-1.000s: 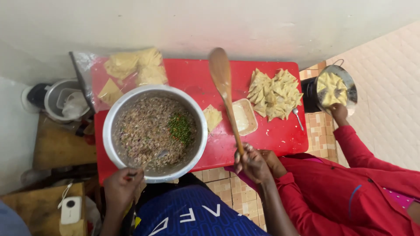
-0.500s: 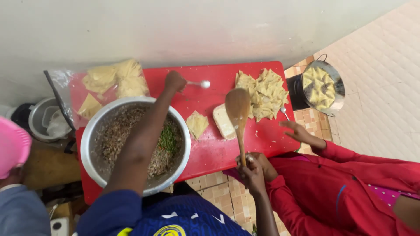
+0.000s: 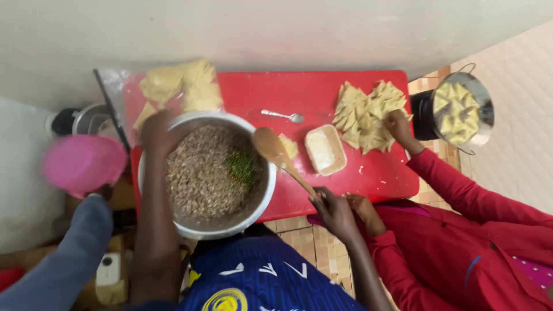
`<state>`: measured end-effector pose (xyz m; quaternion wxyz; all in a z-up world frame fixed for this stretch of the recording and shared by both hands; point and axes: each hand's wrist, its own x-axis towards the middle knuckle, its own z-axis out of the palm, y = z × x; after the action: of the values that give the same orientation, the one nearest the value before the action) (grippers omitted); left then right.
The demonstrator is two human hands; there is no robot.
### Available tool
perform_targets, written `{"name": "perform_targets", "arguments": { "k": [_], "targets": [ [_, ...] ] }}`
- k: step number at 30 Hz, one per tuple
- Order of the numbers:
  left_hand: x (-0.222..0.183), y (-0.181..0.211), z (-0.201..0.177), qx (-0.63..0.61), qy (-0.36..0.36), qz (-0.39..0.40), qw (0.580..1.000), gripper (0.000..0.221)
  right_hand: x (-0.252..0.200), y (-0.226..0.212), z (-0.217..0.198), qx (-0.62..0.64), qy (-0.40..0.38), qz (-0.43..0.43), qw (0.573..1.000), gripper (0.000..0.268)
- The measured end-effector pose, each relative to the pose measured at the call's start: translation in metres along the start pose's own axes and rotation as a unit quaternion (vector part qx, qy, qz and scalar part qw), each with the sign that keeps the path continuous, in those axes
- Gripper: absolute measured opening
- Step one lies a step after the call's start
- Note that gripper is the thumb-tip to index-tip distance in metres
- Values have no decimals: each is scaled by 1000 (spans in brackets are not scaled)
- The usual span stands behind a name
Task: Scraping chopped chilies into a bowl, stirring the meat mixture, and filling pastry sheets to make samosas
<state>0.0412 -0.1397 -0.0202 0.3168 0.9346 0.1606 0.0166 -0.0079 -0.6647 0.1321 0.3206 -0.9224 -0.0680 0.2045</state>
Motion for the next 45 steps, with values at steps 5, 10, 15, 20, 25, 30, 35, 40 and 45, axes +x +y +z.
{"name": "perform_targets", "arguments": {
  "k": [5, 10, 15, 20, 25, 30, 35, 40, 45],
  "targets": [
    [-114, -96, 6, -248, -55, -208, 945, 65, 63, -46, 19, -158, -51, -112, 980, 31],
    [-141, -115, 71, -536, 103, -205, 812, 70, 122, -154, 54, -380, -131, -293, 868, 39],
    [-120, -68, 43, -490, 60, -145, 858, 78, 221, -156, 147, -536, -16, -395, 746, 14],
    [-125, -67, 61, -504, 70, -172, 843, 80, 274, -111, 115, -623, -179, -204, 734, 17],
    [-155, -45, 78, -499, 121, -210, 832, 70, 182, -116, 59, -594, -335, -88, 726, 32],
    [-169, -56, 119, -479, 152, -225, 835, 65, 105, -73, 89, -284, -456, -90, 838, 60],
    [-176, -70, 131, -484, 155, -217, 833, 68, 44, 50, 245, -14, -281, -358, 891, 36],
    [-197, -80, 134, -504, 165, -216, 820, 66, 25, -25, 300, 363, -242, 224, 872, 32],
    [-204, -49, 109, -467, 173, -188, 847, 71, 37, 64, 265, 222, -265, 119, 931, 29]
  ]
}}
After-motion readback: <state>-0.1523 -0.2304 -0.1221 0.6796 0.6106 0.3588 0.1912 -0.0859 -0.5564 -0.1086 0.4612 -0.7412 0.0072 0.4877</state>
